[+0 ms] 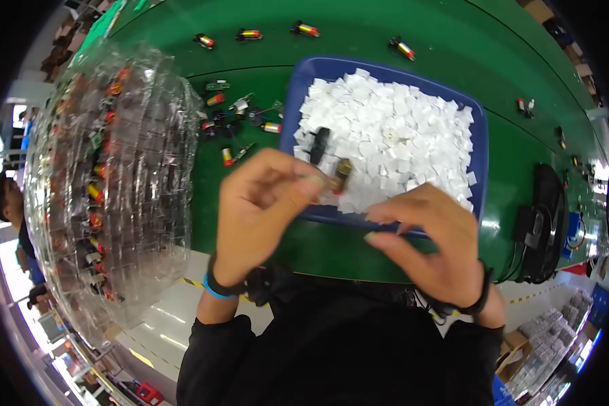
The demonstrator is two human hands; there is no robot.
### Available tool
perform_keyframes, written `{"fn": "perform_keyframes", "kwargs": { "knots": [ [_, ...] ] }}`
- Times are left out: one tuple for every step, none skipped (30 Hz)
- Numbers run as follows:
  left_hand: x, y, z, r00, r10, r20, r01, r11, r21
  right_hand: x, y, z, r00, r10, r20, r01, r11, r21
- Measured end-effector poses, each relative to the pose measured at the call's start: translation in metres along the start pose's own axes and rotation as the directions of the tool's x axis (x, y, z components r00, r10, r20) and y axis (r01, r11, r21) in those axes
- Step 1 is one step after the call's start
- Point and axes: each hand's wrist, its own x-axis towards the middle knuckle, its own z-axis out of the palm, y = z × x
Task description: The person picks up a battery and a circuit board, fits them together, and wraps a white adhesive strip from a blue tray around the assembly. They then briefly activate a green light on the board before placing the finished unit onto the green table surface.
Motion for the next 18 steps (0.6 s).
{"fn": "perform_keyframes", "kwargs": {
  "knots": [
    [-0.005, 0.000, 0.015, 0.999, -0.019, 0.038, 0.022, 0.996, -0.092, -0.008, -0.004, 0.010, 0.994, 0.065, -0.083, -0.058, 0.995, 0.084],
    [-0.006, -0.001, 0.027, 0.996, -0.036, 0.082, 0.050, 0.982, -0.182, -0.015, -0.006, 0.018, 0.976, 0.139, -0.165, -0.110, 0.979, 0.169],
    [-0.005, -0.004, 0.036, 0.994, -0.044, 0.102, 0.063, 0.980, -0.188, -0.020, -0.006, 0.025, 0.947, 0.214, -0.241, -0.150, 0.955, 0.257],
    [-0.004, -0.009, 0.042, 0.987, -0.091, 0.130, 0.121, 0.964, -0.239, -0.023, -0.004, 0.032, 0.941, 0.228, -0.249, -0.164, 0.953, 0.254],
    [-0.004, -0.013, 0.047, 0.978, -0.136, 0.160, 0.178, 0.941, -0.287, -0.025, -0.001, 0.038, 0.928, 0.177, -0.329, -0.137, 0.980, 0.141],
    [-0.005, -0.017, 0.050, 0.965, -0.180, 0.190, 0.235, 0.914, -0.330, -0.028, 0.003, 0.043, 0.909, 0.117, -0.400, -0.116, 0.993, 0.025],
    [-0.006, -0.019, 0.052, 0.962, -0.186, 0.202, 0.245, 0.912, -0.328, -0.031, 0.006, 0.046, 0.887, 0.047, -0.460, -0.102, 0.990, -0.094],
    [-0.008, -0.021, 0.054, 0.963, -0.189, 0.195, 0.246, 0.911, -0.332, -0.034, 0.010, 0.048, 0.883, 0.055, -0.466, -0.112, 0.989, -0.096],
    [-0.009, -0.024, 0.055, 0.964, -0.192, 0.182, 0.244, 0.910, -0.335, -0.036, 0.016, 0.050, 0.881, -0.009, -0.474, -0.083, 0.981, -0.173],
    [-0.011, -0.025, 0.056, 0.967, -0.193, 0.169, 0.241, 0.909, -0.339, -0.037, 0.021, 0.051, 0.876, -0.075, -0.476, -0.053, 0.967, -0.250],
    [-0.012, -0.024, 0.057, 0.966, -0.195, 0.172, 0.244, 0.909, -0.337, -0.038, 0.024, 0.050, 0.870, -0.142, -0.471, -0.023, 0.945, -0.326],
    [-0.013, -0.021, 0.059, 0.964, -0.207, 0.165, 0.250, 0.917, -0.311, -0.040, 0.025, 0.048, 0.870, -0.140, -0.473, -0.026, 0.945, -0.327],
    [-0.014, -0.018, 0.060, 0.963, -0.218, 0.157, 0.255, 0.924, -0.284, -0.041, 0.026, 0.045, 0.877, -0.180, -0.445, 0.002, 0.928, -0.372],
    [-0.016, -0.016, 0.060, 0.963, -0.230, 0.143, 0.260, 0.931, -0.256, -0.043, 0.025, 0.042, 0.884, -0.220, -0.413, 0.033, 0.910, -0.413],
    [-0.017, -0.018, 0.057, 0.963, -0.231, 0.140, 0.260, 0.931, -0.255, -0.044, 0.025, 0.039, 0.888, -0.258, -0.379, 0.066, 0.890, -0.451],
    [-0.019, -0.021, 0.053, 0.959, -0.222, 0.174, 0.261, 0.932, -0.252, -0.045, 0.024, 0.036, 0.888, -0.259, -0.379, 0.068, 0.891, -0.448],
    [-0.020, -0.023, 0.048, 0.955, -0.213, 0.208, 0.262, 0.932, -0.250, -0.046, 0.024, 0.033, 0.887, -0.273, -0.371, 0.075, 0.880, -0.470],
    [-0.021, -0.024, 0.045, 0.949, -0.204, 0.241, 0.263, 0.932, -0.247, -0.047, 0.023, 0.029, 0.886, -0.288, -0.363, 0.081, 0.867, -0.491]
  ]
}}
